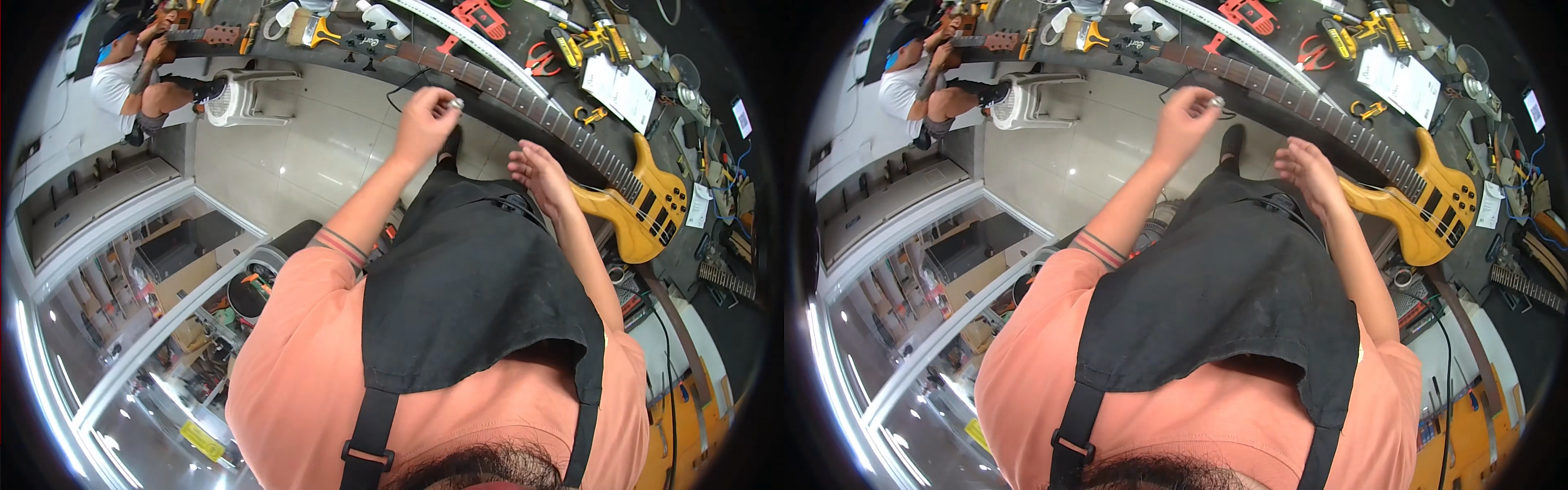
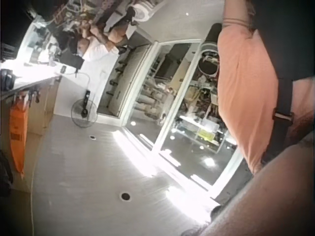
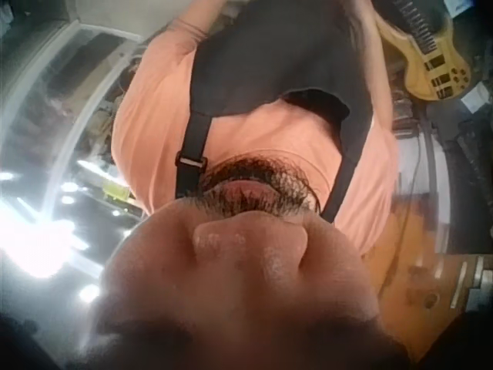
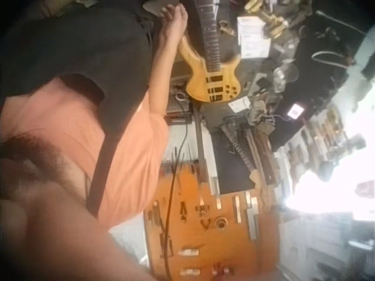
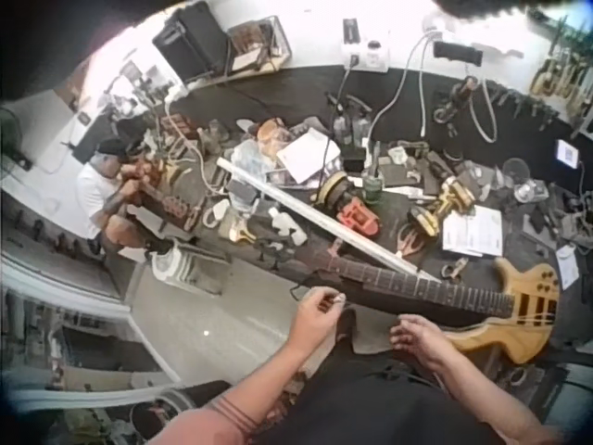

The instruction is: The person strings a yellow electric guitar by hand, threading strings through the bridge and winding them onto the tuning pegs. The person uses a white cloth to wipe the guitar's fretboard and body during the process.

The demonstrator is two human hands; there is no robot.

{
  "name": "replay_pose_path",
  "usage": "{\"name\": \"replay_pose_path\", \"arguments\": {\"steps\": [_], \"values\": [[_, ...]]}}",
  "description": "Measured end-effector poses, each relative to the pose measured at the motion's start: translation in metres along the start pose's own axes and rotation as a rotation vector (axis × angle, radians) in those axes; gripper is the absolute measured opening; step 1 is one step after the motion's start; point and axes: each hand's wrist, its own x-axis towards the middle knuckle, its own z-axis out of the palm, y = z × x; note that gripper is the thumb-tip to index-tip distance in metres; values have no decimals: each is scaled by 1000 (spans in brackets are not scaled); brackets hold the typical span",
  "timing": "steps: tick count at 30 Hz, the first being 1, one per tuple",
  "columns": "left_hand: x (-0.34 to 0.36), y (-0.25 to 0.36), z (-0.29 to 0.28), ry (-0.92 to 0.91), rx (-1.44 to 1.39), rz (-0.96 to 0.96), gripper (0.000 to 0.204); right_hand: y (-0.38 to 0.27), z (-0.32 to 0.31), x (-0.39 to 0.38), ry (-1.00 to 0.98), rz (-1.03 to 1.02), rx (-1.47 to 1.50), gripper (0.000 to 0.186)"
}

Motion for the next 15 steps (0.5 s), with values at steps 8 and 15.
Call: {"name": "replay_pose_path", "arguments": {"steps": [8,15], "values": [[91,-42,-56,-126,399,531,13,-4,54,73,98,-136,439,22],[124,-48,-45,-207,465,642,10,6,69,90,200,-256,618,21]]}}
